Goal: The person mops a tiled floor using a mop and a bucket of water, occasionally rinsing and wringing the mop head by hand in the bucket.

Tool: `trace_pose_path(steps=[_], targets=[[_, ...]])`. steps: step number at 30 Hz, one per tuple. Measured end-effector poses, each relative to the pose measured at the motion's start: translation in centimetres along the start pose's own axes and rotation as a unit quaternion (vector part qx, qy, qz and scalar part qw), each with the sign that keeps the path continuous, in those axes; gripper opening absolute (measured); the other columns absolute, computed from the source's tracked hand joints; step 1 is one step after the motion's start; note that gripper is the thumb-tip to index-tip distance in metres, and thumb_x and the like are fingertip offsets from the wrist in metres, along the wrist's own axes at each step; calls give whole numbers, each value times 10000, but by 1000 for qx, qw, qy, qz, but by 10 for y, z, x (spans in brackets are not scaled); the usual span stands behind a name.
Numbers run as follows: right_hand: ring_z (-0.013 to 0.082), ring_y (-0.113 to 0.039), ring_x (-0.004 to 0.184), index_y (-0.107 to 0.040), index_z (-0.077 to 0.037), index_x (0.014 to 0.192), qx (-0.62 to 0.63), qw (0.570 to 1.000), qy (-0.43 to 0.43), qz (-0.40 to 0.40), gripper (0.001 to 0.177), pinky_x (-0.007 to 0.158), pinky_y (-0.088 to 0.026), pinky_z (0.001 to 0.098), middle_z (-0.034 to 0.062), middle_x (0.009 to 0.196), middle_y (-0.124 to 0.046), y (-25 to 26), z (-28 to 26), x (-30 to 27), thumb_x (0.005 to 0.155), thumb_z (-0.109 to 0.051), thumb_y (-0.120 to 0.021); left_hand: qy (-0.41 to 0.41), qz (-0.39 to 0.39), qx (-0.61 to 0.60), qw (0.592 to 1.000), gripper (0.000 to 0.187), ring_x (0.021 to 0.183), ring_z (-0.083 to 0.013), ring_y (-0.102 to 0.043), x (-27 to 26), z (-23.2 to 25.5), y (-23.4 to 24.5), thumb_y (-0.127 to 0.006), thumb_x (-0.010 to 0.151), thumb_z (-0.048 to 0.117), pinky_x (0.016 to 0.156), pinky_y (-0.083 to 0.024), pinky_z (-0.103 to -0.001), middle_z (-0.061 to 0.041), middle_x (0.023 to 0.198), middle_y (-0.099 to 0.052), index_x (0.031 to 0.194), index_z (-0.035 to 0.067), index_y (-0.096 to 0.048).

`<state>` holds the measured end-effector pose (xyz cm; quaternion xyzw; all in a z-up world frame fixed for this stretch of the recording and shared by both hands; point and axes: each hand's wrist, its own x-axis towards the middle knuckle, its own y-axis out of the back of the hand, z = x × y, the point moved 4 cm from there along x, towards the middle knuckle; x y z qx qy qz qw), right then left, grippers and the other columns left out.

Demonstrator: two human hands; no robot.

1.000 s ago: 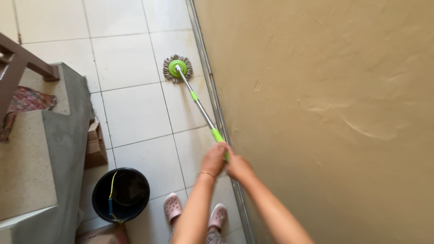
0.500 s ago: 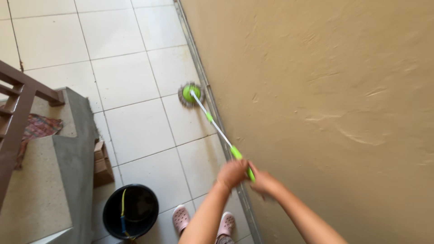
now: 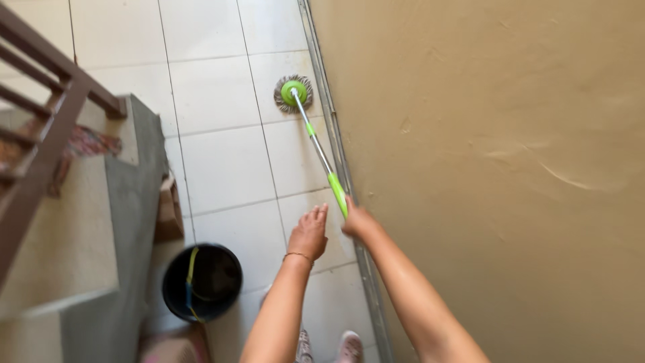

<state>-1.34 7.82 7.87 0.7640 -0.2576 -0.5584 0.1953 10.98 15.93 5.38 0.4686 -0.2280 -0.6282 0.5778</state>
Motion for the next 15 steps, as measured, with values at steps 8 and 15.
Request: trace_pose_path(steps=[8, 15], targets=[[372, -722, 759, -22, -150, 1634, -121, 989, 74, -53, 1058, 704, -590, 452, 305, 962, -733, -74, 196, -179, 793, -83, -659, -145, -59, 3, 988, 397, 1326, -392, -518, -81, 157, -164, -663, 928, 164, 1008, -515, -483, -182, 1446, -542, 1321, 139, -609], [401, -758, 802, -40, -188, 1645, -82, 988, 5, -133, 987, 757, -636, 473, 290, 1050, -711, -68, 185, -198, 812, -45, -549, -116, -4, -47, 992, 221, 1401, -361, -472, -112, 152, -169, -699, 855, 144, 1074, -456, -501, -96, 1246, -661, 1075, 125, -711]])
